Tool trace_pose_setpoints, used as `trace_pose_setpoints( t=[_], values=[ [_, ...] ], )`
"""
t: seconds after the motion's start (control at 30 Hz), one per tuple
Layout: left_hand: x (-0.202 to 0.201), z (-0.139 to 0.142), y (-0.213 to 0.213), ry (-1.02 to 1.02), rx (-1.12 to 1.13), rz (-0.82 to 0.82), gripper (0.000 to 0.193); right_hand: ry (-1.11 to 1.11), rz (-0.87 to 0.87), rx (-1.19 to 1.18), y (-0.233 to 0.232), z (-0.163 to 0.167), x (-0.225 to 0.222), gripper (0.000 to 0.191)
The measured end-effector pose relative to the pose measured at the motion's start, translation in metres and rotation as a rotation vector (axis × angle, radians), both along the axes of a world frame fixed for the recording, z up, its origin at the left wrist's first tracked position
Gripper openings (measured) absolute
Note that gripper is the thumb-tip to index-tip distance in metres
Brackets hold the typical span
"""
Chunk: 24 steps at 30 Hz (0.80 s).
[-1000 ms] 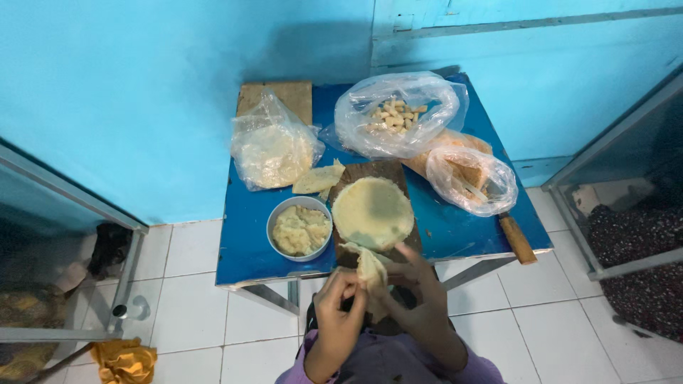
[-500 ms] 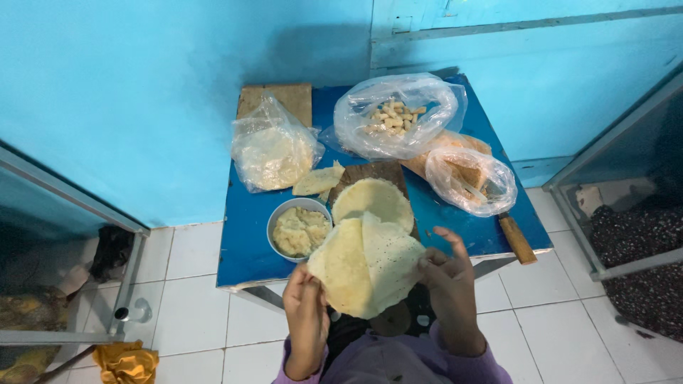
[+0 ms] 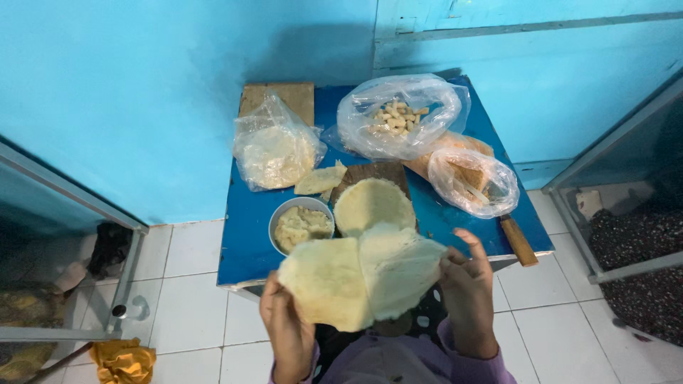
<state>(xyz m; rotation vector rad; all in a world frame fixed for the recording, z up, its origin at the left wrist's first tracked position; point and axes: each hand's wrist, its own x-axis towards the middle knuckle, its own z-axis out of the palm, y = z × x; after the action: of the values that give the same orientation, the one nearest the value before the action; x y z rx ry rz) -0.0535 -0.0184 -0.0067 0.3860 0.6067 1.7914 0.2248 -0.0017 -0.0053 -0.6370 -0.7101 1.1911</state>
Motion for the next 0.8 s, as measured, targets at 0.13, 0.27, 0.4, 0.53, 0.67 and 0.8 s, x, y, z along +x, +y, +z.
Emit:
trace_pose_setpoints(
  t=[0.13, 0.27, 0.4, 0.53, 0.67, 0.8],
  values=[
    [-0.011, 0.016, -0.008, 0.012, 0.066, 0.061, 0.023, -0.078, -0.089, -0.104, -0.002, 0.005, 0.003, 0.054],
    [-0.016, 0.027, -0.021, 1.097, 0.193, 0.561, 0.044, -0.023, -0.143, 0.002, -0.010, 0.020, 0.000, 0.056],
    [-0.036, 0.034, -0.019, 0.682, -0.020, 0.541, 0.026, -0.443, -0.046, -0.133, -0.008, 0.052, 0.003, 0.056],
    [-0.041, 0.041, -0.015, 0.202, -0.106, 0.444, 0.027, -0.994, 0.220, -0.050, 0.050, 0.089, 0.007, 0.051],
    [-0.032, 0.046, -0.018, 0.790, -0.013, 0.563, 0.022, -1.242, -0.069, 0.503, 0.102, 0.106, -0.003, 0.050],
    [-0.030, 0.047, -0.017, 0.962, 0.039, 0.599, 0.021, -1.606, -0.370, 1.045, 0.130, 0.092, -0.017, 0.056]
  ],
)
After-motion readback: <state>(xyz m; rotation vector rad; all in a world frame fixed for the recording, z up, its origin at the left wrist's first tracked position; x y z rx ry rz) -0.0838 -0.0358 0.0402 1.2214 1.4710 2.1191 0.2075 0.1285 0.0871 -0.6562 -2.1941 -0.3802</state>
